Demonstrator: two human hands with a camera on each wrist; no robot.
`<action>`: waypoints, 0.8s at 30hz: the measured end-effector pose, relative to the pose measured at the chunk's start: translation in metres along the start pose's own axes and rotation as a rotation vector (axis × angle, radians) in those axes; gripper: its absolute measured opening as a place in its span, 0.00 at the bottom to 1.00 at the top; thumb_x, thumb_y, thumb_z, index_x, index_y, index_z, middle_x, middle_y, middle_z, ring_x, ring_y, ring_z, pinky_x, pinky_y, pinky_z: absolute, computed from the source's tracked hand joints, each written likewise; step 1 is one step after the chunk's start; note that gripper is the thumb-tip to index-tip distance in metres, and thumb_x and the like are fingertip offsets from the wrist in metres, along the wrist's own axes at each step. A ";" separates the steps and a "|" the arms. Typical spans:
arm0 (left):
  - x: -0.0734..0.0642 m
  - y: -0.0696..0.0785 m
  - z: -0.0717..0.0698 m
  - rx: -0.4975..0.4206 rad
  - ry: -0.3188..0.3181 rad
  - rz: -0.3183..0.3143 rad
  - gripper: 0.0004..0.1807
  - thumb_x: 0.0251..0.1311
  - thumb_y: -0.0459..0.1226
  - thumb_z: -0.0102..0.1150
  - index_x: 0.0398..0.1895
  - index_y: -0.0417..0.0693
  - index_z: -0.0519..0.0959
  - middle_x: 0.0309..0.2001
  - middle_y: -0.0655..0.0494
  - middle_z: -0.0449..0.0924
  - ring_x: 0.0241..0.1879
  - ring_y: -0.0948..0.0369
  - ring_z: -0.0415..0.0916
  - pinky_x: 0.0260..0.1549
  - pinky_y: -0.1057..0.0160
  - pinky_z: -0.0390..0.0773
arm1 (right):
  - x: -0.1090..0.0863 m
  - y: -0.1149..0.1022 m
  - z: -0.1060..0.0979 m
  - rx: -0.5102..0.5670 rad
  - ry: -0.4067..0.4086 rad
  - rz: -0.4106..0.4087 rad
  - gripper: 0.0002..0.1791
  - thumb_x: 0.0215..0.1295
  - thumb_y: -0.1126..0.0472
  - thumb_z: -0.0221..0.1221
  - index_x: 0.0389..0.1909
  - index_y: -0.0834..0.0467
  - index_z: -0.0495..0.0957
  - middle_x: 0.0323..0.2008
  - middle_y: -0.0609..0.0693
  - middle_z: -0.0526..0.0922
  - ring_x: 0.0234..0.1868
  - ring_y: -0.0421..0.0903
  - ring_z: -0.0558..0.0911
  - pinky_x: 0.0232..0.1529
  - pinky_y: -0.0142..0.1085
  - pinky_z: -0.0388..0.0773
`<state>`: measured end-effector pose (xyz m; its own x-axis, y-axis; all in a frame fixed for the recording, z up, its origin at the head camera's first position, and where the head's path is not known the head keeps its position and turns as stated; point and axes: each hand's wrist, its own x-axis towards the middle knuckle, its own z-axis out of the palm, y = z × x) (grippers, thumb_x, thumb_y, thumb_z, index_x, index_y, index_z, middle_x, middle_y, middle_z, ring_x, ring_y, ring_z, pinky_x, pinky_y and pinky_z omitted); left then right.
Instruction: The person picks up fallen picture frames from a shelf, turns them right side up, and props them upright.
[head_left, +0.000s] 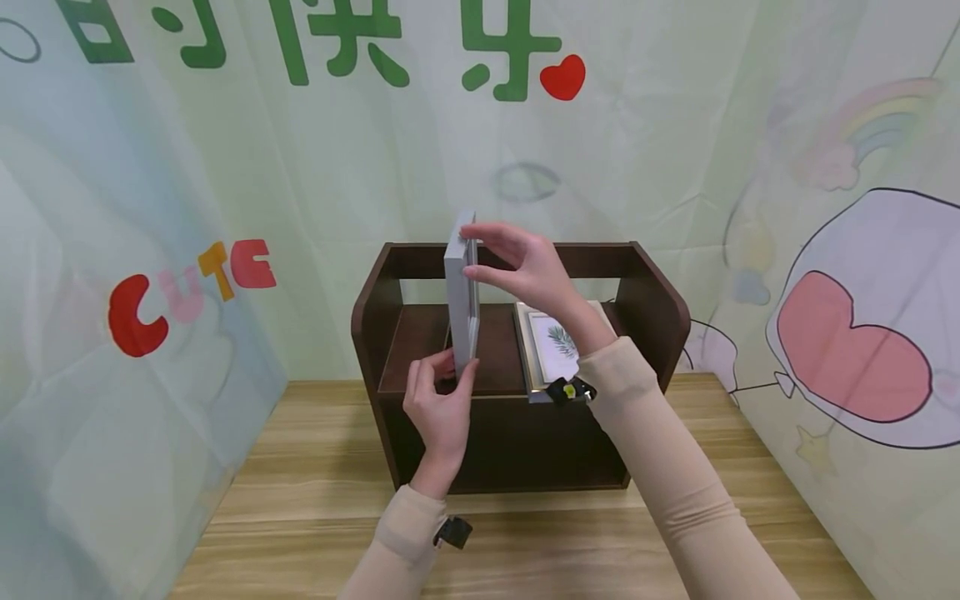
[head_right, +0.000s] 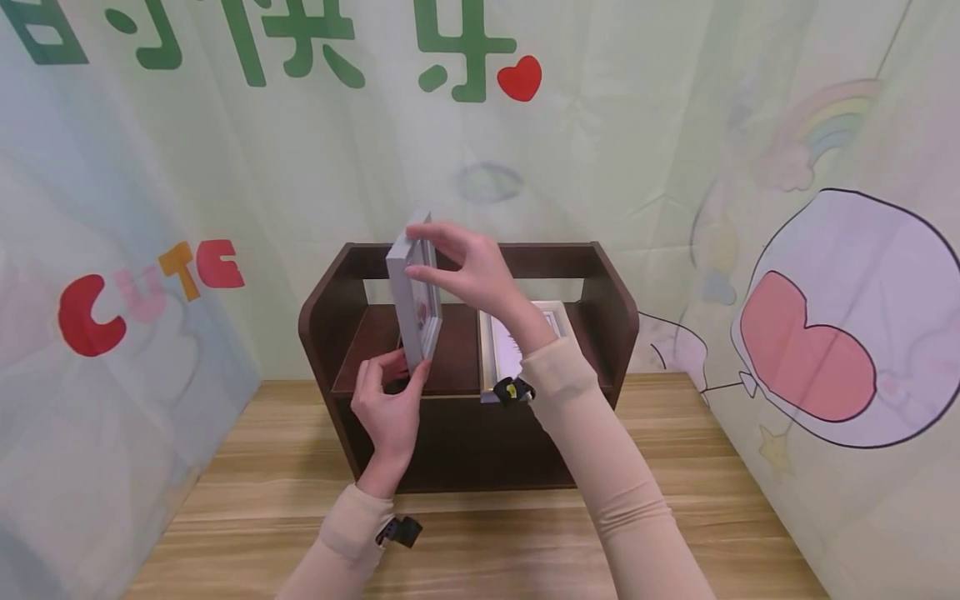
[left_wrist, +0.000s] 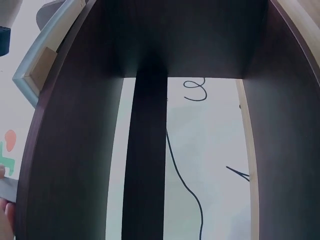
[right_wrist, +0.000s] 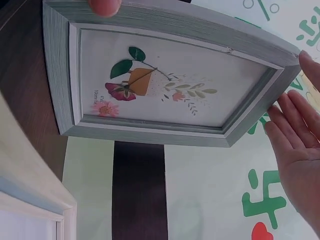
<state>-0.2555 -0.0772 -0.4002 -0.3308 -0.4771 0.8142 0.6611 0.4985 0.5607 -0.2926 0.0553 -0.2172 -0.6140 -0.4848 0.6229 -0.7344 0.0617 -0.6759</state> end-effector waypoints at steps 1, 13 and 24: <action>-0.001 -0.001 0.000 -0.001 -0.014 0.002 0.14 0.42 0.34 0.75 0.35 0.43 0.83 0.30 0.49 0.77 0.29 0.60 0.76 0.31 0.65 0.77 | 0.000 0.000 0.000 -0.009 0.000 -0.004 0.25 0.56 0.68 0.65 0.56 0.67 0.73 0.57 0.59 0.77 0.63 0.47 0.73 0.65 0.35 0.67; 0.000 -0.003 -0.010 -0.069 -0.153 0.037 0.18 0.43 0.34 0.75 0.41 0.45 0.84 0.34 0.50 0.81 0.33 0.57 0.76 0.35 0.65 0.76 | 0.000 0.004 -0.002 -0.058 -0.019 -0.075 0.24 0.54 0.69 0.66 0.54 0.68 0.76 0.56 0.60 0.77 0.61 0.48 0.75 0.65 0.33 0.67; 0.001 0.004 -0.015 -0.105 -0.269 -0.028 0.19 0.47 0.37 0.73 0.45 0.44 0.84 0.37 0.50 0.82 0.34 0.56 0.77 0.37 0.68 0.77 | -0.002 0.007 -0.007 -0.020 -0.033 -0.076 0.24 0.55 0.71 0.65 0.55 0.69 0.75 0.58 0.61 0.76 0.63 0.48 0.73 0.65 0.34 0.66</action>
<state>-0.2431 -0.0863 -0.3988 -0.5076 -0.2734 0.8171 0.7107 0.4033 0.5764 -0.2989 0.0626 -0.2207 -0.5463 -0.5176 0.6585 -0.7846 0.0411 -0.6186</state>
